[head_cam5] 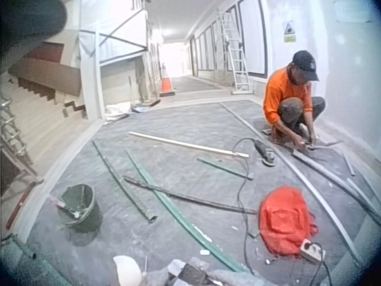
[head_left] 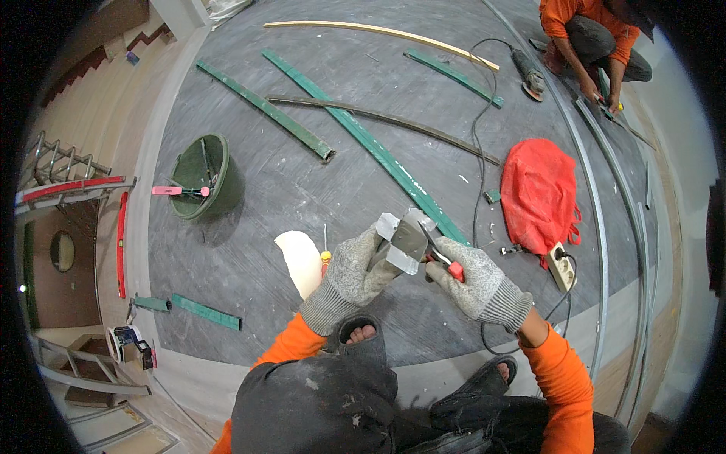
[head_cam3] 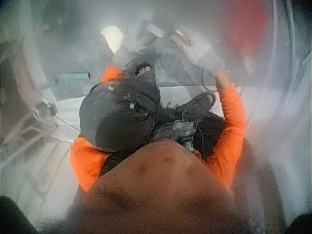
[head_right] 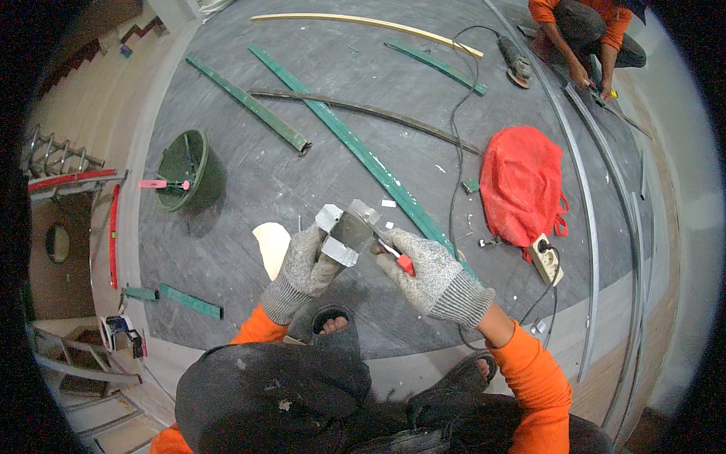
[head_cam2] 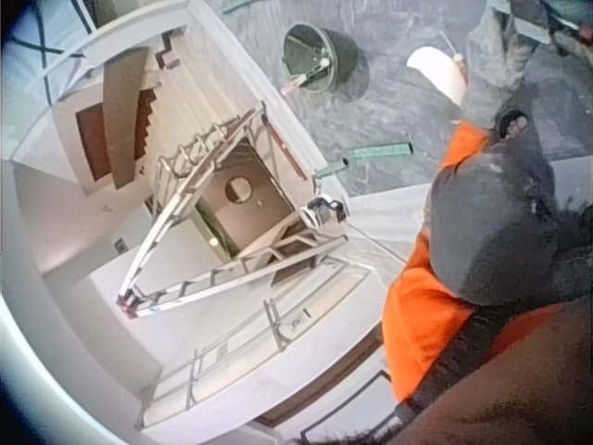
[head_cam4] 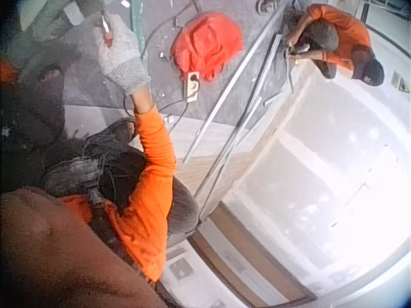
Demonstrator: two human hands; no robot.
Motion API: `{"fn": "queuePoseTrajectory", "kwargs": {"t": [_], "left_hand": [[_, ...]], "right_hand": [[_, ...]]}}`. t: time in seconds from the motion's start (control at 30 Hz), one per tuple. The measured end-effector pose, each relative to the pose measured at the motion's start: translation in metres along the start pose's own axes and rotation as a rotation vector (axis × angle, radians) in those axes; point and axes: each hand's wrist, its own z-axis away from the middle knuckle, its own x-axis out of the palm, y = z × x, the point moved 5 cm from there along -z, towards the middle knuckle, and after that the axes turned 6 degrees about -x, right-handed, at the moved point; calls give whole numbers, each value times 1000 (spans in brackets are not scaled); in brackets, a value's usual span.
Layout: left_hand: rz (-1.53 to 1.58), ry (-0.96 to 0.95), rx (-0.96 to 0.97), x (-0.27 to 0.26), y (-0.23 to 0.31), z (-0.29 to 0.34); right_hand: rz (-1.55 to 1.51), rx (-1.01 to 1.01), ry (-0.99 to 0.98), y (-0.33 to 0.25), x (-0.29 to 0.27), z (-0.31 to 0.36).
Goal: The person sits on the floor and uses a screwdriver to tighten screws into a small metal piece. They then use pliers to bend and shape the metal piece. Finally, they use the pliers to mark a green metal bar.
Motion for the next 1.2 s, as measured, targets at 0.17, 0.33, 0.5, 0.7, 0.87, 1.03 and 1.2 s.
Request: {"fn": "queuePoseTrajectory", "kwargs": {"t": [0.17, 0.33, 0.5, 0.7, 0.87, 1.03, 1.2], "left_hand": [[-55, -99, 10, -1, -1, -1], [-130, -228, -102, 1, 11, -6], [-117, -262, -119, 1, 11, -6], [-156, -293, -212, 0, 16, -5], [-254, -295, -181, 8, 3, 1], [-248, -328, -236, 11, 9, 0], [-199, -252, -79, 11, 11, 1]], "right_hand": [[16, 10, -28, -6, -2, -2], [108, -26, 54, 5, -1, 4], [143, 6, 18, 4, 1, 1], [208, -36, 11, 17, 6, 7], [202, -65, -59, 17, 2, 7], [175, 18, -20, 15, 5, 5], [221, 83, -56, 12, 5, 4]]}}
